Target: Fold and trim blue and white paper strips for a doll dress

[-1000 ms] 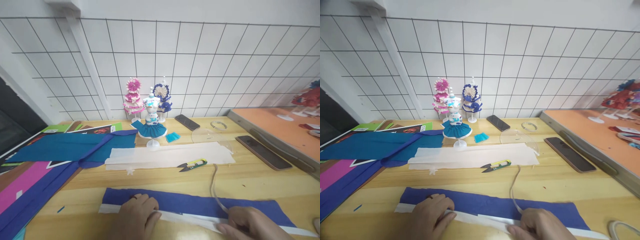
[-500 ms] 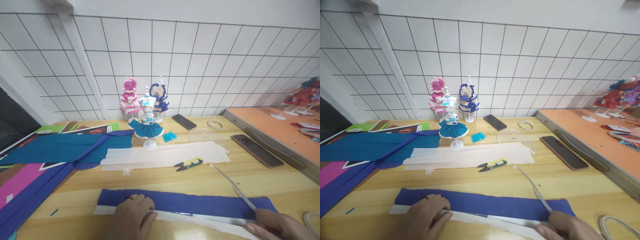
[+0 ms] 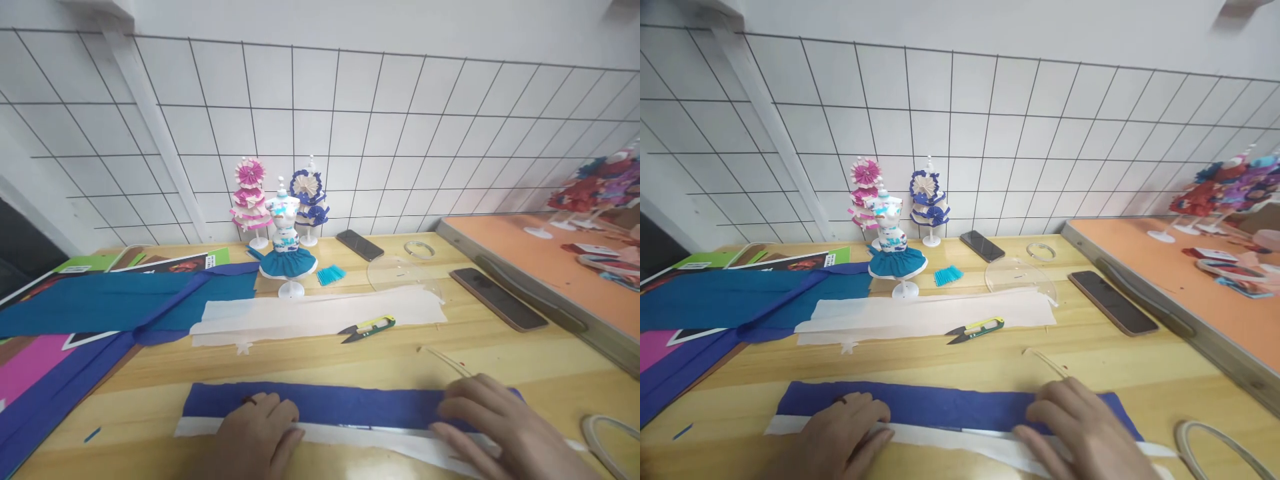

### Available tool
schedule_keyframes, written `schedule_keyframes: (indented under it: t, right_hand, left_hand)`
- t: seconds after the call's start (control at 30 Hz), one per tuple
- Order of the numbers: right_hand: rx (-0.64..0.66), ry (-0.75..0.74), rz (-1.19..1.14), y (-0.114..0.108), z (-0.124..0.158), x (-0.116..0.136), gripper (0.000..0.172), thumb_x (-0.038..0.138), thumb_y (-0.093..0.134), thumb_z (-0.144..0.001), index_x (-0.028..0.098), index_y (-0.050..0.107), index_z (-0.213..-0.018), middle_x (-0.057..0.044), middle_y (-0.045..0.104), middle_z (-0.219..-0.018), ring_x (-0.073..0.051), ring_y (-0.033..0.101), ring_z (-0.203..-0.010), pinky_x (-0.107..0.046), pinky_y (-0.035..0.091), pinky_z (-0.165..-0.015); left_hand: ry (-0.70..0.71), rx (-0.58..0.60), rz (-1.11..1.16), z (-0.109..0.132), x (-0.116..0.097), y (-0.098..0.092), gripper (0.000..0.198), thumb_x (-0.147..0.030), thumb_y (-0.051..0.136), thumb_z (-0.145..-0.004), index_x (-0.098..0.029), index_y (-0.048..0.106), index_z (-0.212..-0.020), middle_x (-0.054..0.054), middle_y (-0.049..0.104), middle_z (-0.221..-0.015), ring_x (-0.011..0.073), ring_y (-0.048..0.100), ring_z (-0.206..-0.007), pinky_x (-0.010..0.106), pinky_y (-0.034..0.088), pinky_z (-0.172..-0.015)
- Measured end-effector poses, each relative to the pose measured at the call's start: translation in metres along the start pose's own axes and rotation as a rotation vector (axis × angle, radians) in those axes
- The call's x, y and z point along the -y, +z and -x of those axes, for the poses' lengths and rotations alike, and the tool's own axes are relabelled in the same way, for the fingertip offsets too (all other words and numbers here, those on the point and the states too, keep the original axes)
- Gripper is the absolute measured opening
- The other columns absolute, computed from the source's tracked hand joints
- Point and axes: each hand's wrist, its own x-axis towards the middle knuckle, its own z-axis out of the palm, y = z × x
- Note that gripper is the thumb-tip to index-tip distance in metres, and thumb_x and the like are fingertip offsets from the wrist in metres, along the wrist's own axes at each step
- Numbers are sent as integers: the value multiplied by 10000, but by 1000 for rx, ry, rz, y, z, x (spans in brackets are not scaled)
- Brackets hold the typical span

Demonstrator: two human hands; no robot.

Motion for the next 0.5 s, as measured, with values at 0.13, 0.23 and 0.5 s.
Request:
schedule_keyframes:
  t: [0.13, 0.23, 0.5]
  right_hand:
    - [143, -108, -96, 10, -28, 44, 164, 319, 479, -871, 237, 621, -886, -52, 610, -866, -204, 556, -846, -331, 463, -746]
    - [188, -132, -158, 21, -42, 61, 113, 251, 528, -833, 218, 633, -857, -49, 612, -839, -206, 546, -847, -324, 437, -748]
    - [204, -57, -277, 33, -54, 70, 44, 204, 577, -763, 204, 609, -732, -18, 596, -775, -171, 544, -799, -252, 392, -694]
  left_hand:
    - [62, -76, -96, 0, 2, 7, 177, -165, 415, -823, -216, 581, -789, 22, 629, -759, 206, 596, -713, 303, 458, -605]
    - [124, -159, -146, 1, 5, 12, 145, -155, 446, -807, -220, 567, -760, 13, 619, -714, 196, 589, -661, 284, 445, -562]
    - [166, -280, -143, 1, 10, 17, 105, -151, 484, -782, -236, 531, -744, -20, 588, -681, 166, 563, -630, 247, 421, -562]
